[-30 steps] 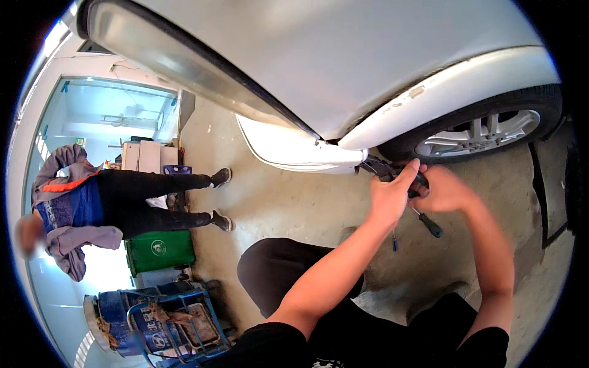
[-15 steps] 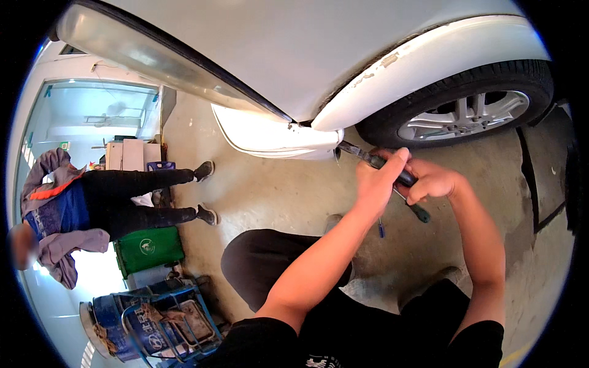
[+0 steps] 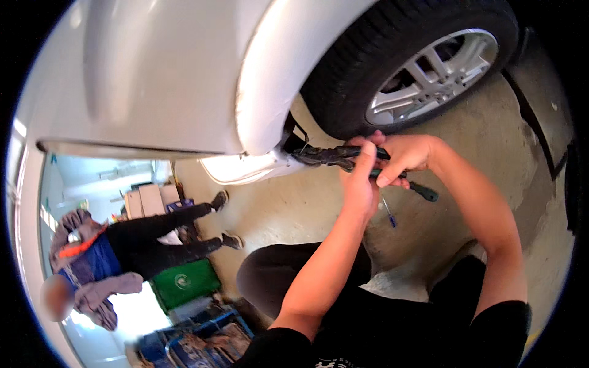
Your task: The person secures a car bumper to the wheel arch using a zip tie and pliers. They thread the tie through the bumper and the wheel arch liner, pull it tight, and cut the excess with pliers. Another person assists by holding the bumper in place.
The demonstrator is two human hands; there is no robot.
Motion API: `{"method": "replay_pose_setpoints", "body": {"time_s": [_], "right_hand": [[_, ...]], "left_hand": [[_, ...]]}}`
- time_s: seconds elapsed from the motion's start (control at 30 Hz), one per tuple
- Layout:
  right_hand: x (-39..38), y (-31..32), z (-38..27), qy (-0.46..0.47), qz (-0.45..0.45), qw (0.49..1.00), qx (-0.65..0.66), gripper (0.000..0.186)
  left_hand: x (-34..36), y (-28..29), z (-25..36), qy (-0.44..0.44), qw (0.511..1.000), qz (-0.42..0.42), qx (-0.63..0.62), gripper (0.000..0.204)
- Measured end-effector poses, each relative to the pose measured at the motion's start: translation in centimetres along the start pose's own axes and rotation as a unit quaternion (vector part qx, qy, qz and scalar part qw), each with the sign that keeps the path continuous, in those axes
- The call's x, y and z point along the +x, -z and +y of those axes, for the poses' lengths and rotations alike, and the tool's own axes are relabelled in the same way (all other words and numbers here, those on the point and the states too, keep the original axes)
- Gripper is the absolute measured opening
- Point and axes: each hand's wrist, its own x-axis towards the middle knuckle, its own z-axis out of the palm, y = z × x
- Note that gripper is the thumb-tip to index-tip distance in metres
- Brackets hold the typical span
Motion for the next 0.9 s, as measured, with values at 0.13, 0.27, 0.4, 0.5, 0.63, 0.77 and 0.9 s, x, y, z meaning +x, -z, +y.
{"method": "replay_pose_setpoints", "body": {"time_s": [0.13,0.27,0.4,0.5,0.63,0.77,0.9], "right_hand": [[0.3,-2.7,1.0,0.093,0.224,0.917,-0.317,0.05],[2.1,-7.2,4.4,0.134,0.483,0.762,-0.411,0.044],[3.0,-3.4,2.7,0.073,0.286,0.915,-0.276,0.026],[3.4,2.0,4.0,-0.068,-0.067,0.994,0.057,0.013],[5.0,1.0,5.0,-0.087,-0.072,0.991,0.069,0.019],[2.6,-4.3,2.6,0.077,0.284,0.914,-0.279,0.042],[4.5,-7.4,5.7,0.106,0.473,0.76,-0.431,0.047]], "left_hand": [[1.0,-0.6,0.4,-0.019,0.983,0.158,0.088,0.015],[0.8,-0.6,-0.1,-0.044,0.969,0.204,0.135,0.018],[0.7,1.0,-0.4,-0.043,0.984,0.142,0.095,0.02],[0.0,0.3,0.2,0.018,0.994,0.089,0.063,0.018],[1.1,3.3,0.0,-0.037,0.999,-0.024,0.019,0.019],[0.4,1.8,1.2,-0.051,0.966,0.175,0.185,0.019],[0.9,1.3,-0.5,-0.085,0.948,0.211,0.221,0.012]]}}
